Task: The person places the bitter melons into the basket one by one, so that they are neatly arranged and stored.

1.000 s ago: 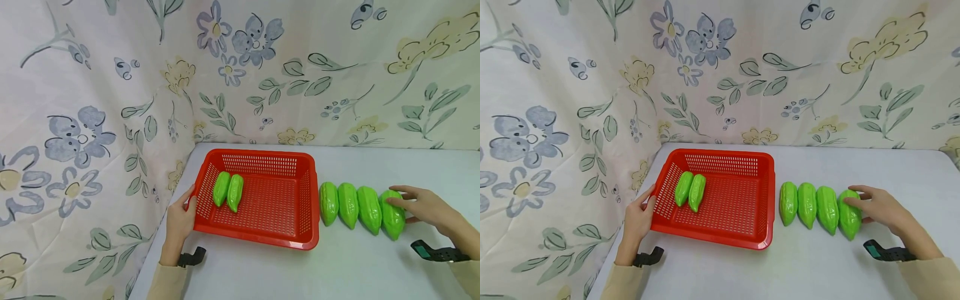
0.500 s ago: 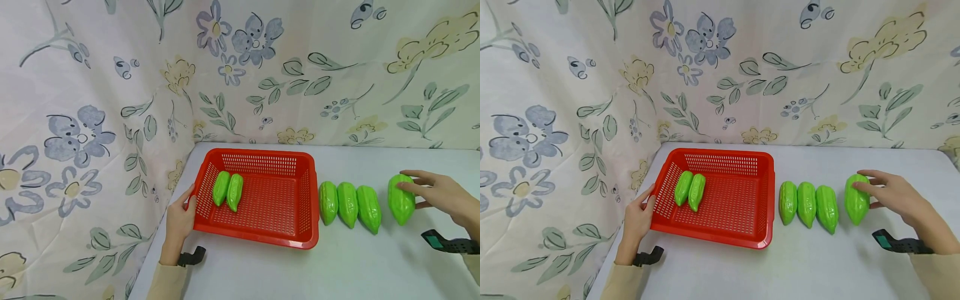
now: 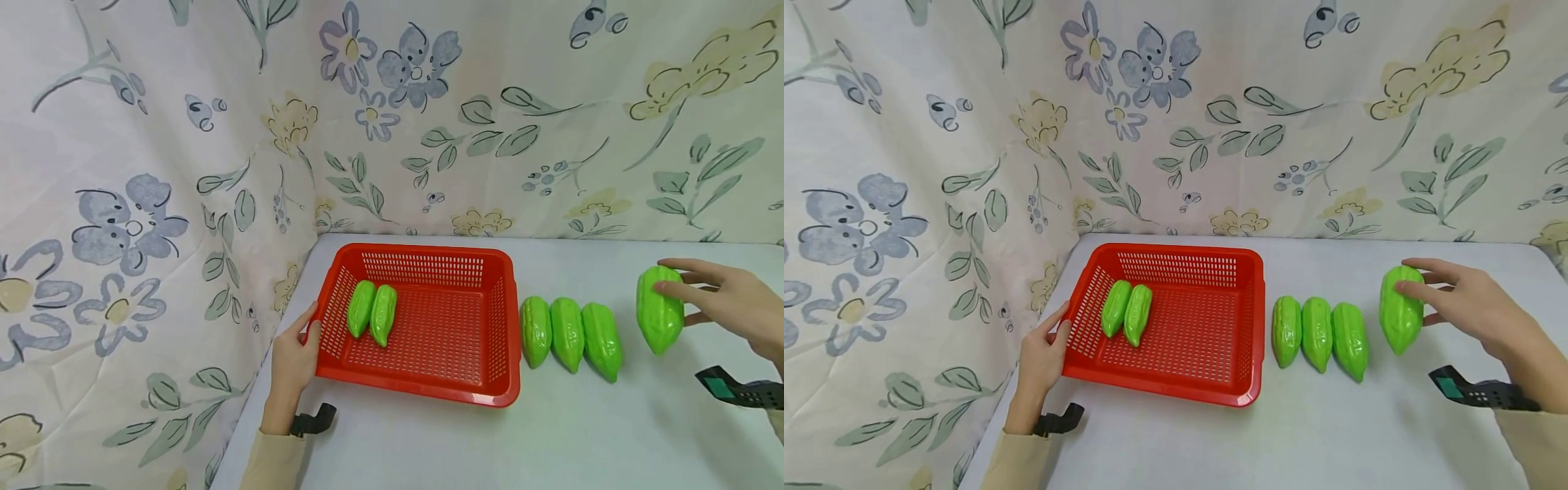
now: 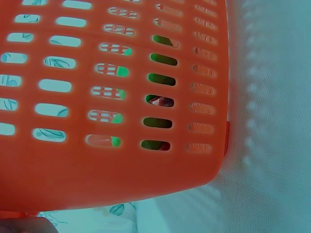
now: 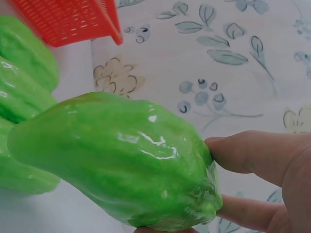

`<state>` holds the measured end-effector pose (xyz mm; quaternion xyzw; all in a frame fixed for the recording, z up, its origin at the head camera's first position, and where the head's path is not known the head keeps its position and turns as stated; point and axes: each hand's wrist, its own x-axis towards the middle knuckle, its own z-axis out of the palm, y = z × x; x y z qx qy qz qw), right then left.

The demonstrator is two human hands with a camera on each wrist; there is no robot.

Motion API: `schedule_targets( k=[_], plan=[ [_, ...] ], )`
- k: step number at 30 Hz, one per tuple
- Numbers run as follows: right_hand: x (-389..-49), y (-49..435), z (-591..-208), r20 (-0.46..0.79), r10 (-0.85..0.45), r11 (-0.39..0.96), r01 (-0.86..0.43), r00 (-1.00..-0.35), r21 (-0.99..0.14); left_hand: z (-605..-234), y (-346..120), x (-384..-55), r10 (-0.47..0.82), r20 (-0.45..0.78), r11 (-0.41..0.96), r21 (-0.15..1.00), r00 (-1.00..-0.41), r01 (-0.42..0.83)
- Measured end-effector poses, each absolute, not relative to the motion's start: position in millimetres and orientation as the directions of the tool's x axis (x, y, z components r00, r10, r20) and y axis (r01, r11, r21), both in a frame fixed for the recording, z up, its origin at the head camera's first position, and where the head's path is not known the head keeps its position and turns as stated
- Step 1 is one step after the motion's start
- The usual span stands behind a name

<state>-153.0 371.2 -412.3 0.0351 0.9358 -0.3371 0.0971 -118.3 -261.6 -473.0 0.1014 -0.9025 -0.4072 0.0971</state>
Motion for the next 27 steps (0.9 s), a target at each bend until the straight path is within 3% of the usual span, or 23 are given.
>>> schedule_targets(
  k=[19,27],
  plan=[
    [-173,312,-396,-0.272,-0.168,0.710,0.075,-0.948,-0.700,-474,-261,-119,-0.261,0.092,0.641,0.760,-0.961,-0.102],
    [-181,285,-393,-0.222,-0.212,0.690,0.015,-0.952,-0.724,-474,-262,-119,-0.263,0.103,0.643,0.760,-0.959,-0.094]
  ],
)
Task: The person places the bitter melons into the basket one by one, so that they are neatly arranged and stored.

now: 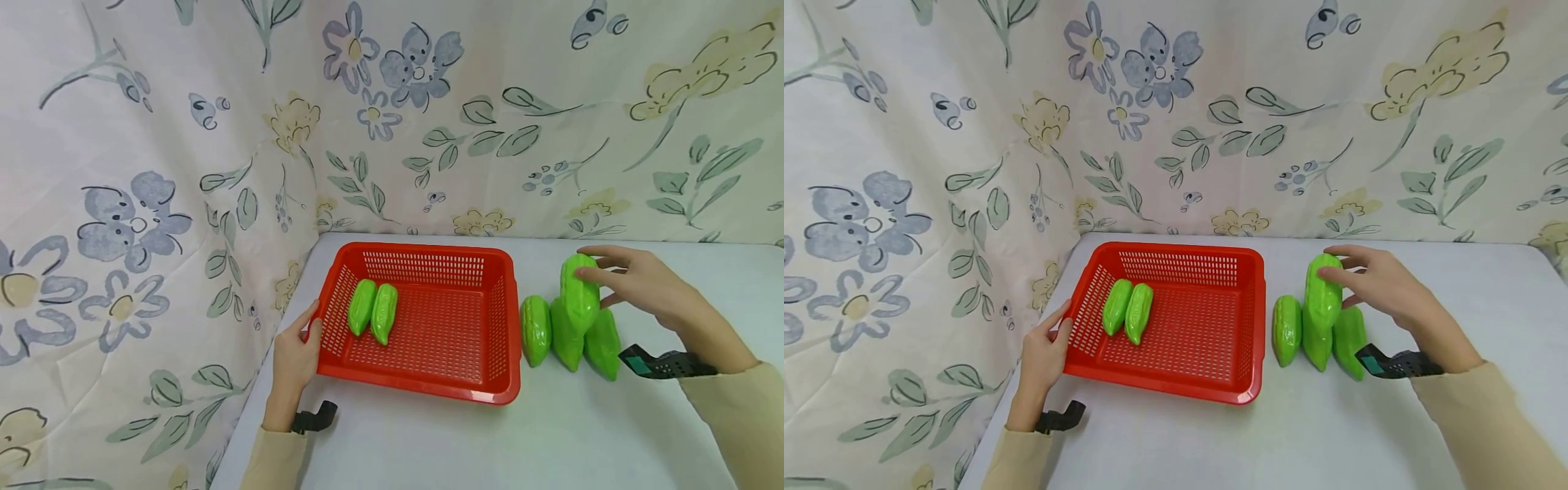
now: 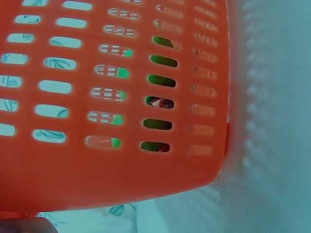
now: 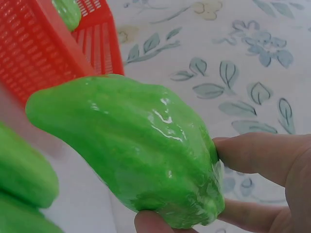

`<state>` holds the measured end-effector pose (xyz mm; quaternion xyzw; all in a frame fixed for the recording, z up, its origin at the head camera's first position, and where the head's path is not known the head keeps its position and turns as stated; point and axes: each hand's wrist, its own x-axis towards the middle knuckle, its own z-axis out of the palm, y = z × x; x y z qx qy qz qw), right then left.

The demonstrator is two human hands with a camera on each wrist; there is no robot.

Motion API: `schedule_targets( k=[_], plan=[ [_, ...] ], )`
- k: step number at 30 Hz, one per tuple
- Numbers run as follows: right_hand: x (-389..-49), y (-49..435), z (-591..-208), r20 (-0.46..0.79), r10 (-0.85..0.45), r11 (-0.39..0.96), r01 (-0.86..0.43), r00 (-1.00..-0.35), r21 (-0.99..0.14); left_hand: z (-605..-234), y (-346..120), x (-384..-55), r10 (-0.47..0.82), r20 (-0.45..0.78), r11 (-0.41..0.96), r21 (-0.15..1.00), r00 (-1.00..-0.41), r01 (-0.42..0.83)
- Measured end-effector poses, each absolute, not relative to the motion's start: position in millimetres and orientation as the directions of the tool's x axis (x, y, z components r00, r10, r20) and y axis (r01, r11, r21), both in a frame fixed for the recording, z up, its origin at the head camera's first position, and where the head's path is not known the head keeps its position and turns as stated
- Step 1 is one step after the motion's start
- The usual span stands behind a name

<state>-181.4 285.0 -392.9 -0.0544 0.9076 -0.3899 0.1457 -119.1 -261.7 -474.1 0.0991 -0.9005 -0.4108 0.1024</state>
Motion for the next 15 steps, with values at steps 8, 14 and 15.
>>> schedule_targets(
  k=[8,14,15],
  plan=[
    [-191,241,-390,-0.223,-0.255,0.638,0.009,-0.941,-0.770,-474,-262,-119,-0.269,0.112,0.648,0.755,-0.957,-0.094],
    [-195,207,-390,-0.227,-0.277,0.578,0.027,-0.934,-0.816,-474,-262,-119,-0.259,0.111,0.636,0.767,-0.959,-0.083],
    [-195,202,-390,-0.222,-0.281,0.573,0.023,-0.933,-0.820,-474,-262,-119,-0.258,0.111,0.634,0.769,-0.960,-0.082]
  ],
)
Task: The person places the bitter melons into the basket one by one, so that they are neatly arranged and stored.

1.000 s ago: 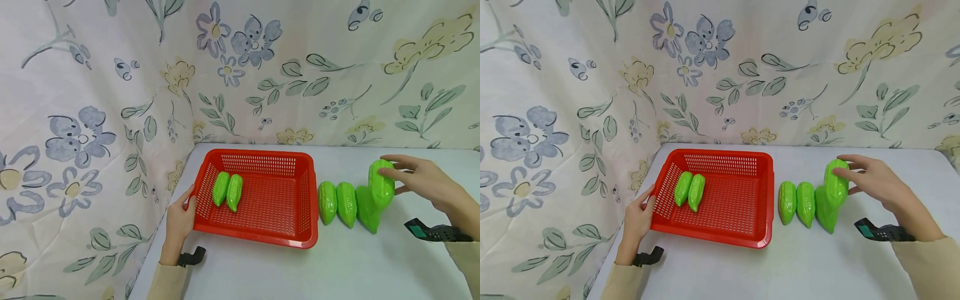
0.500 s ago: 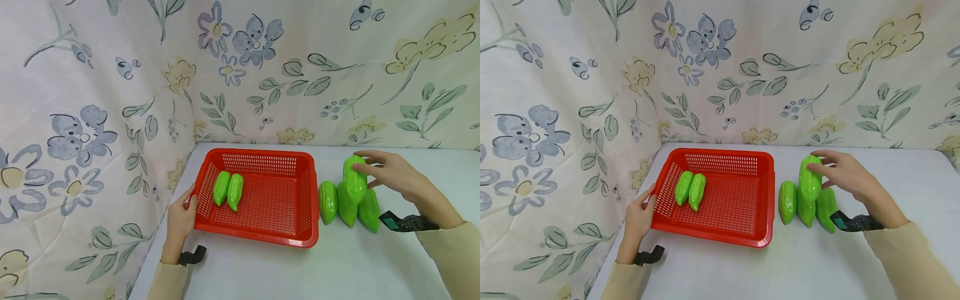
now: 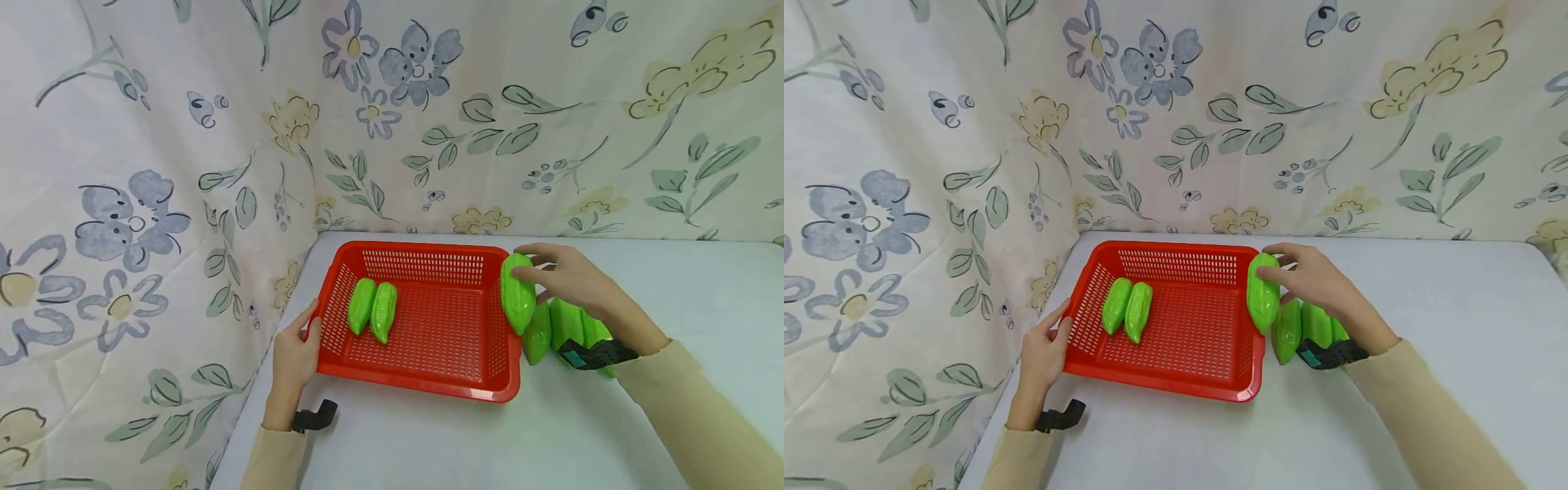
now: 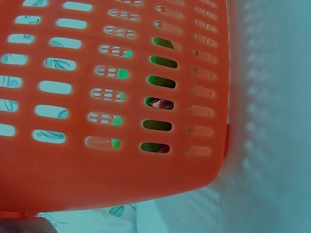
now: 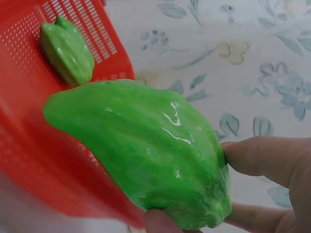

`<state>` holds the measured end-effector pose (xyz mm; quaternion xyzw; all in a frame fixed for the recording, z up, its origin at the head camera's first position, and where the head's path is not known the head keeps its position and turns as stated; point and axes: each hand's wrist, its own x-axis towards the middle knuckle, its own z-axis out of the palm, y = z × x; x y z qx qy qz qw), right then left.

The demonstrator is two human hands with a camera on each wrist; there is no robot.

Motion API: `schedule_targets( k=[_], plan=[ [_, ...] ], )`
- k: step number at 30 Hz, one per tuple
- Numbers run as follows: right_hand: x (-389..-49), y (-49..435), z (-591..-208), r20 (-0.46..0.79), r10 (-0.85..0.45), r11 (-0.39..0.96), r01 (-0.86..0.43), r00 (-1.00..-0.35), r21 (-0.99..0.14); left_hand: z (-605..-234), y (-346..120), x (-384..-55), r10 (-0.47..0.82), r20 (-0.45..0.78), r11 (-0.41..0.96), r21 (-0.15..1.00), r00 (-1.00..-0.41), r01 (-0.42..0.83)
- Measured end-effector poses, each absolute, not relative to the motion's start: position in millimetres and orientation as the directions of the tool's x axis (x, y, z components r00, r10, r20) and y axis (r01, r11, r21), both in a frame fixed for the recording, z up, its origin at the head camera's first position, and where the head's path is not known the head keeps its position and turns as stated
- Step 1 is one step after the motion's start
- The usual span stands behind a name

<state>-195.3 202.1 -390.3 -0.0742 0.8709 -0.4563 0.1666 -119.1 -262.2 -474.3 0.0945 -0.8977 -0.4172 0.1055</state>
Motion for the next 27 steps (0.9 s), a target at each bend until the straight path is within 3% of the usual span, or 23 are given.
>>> schedule_targets(
  k=[8,27],
  plan=[
    [-198,166,-388,-0.193,-0.332,0.539,-0.018,-0.924,-0.842,-474,-261,-119,-0.261,0.123,0.637,0.768,-0.958,-0.075],
    [-220,94,-394,-0.250,-0.371,0.471,0.051,-0.894,-0.881,-476,-263,-120,-0.263,0.130,0.625,0.778,-0.956,-0.066]
  ],
)
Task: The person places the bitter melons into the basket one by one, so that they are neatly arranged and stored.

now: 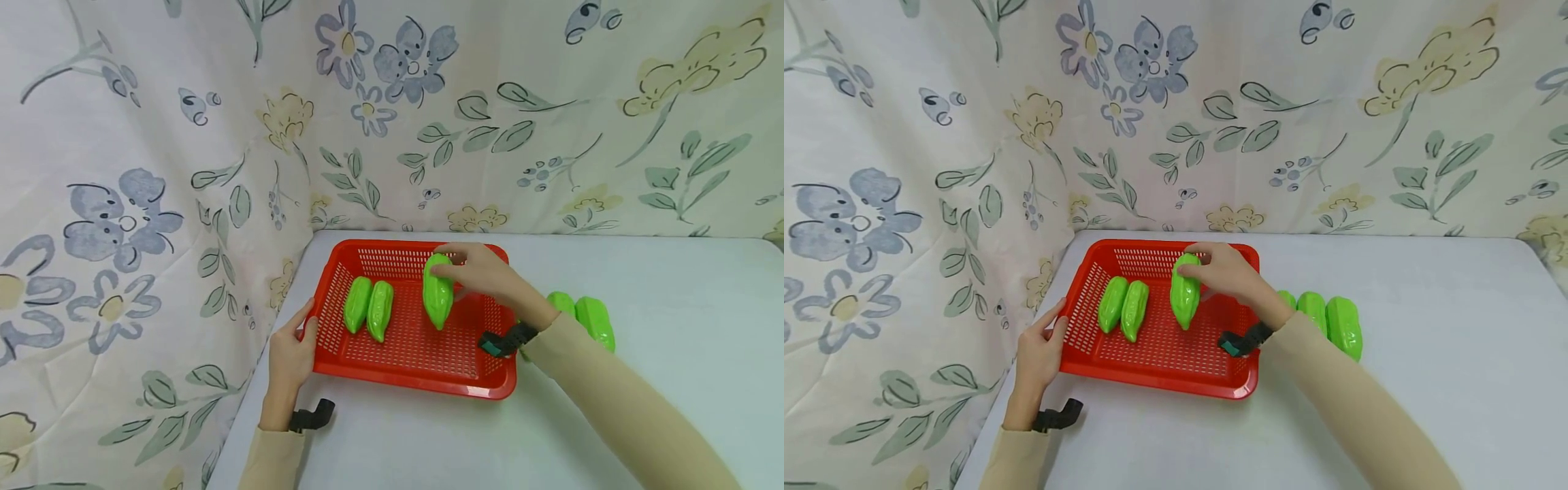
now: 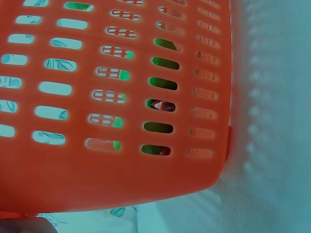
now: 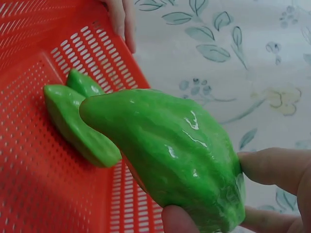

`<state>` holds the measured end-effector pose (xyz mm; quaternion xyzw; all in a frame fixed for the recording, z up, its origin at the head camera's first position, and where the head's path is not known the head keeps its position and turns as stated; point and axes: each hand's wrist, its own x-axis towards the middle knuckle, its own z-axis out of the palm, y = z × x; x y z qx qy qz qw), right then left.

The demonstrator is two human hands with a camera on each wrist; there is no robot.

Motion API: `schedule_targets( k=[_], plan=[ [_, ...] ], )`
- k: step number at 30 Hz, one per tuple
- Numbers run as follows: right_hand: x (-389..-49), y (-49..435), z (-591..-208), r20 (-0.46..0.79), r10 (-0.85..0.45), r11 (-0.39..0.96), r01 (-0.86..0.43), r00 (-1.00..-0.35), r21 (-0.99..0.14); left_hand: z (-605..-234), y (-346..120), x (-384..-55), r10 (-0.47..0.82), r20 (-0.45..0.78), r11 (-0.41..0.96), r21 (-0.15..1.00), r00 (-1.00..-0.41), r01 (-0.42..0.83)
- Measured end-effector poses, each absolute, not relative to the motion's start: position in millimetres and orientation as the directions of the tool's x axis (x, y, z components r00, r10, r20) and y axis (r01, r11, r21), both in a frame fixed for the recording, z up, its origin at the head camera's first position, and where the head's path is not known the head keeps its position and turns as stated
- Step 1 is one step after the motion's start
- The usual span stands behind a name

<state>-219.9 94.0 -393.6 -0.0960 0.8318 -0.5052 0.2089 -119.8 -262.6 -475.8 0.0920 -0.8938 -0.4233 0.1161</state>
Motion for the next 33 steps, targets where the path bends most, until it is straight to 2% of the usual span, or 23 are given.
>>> schedule_targets(
  k=[9,16,33],
  plan=[
    [-225,62,-393,-0.235,-0.403,0.419,0.050,-0.885,-0.907,-474,-260,-120,-0.270,0.109,0.619,0.781,-0.957,-0.086],
    [-234,39,-409,-0.269,-0.409,0.407,0.090,-0.872,-0.909,-474,-261,-120,-0.277,0.099,0.617,0.781,-0.956,-0.098],
    [-243,10,-449,-0.372,-0.357,0.603,0.093,-0.857,-0.793,-475,-262,-119,-0.268,0.119,0.626,0.776,-0.956,-0.078]
  ],
)
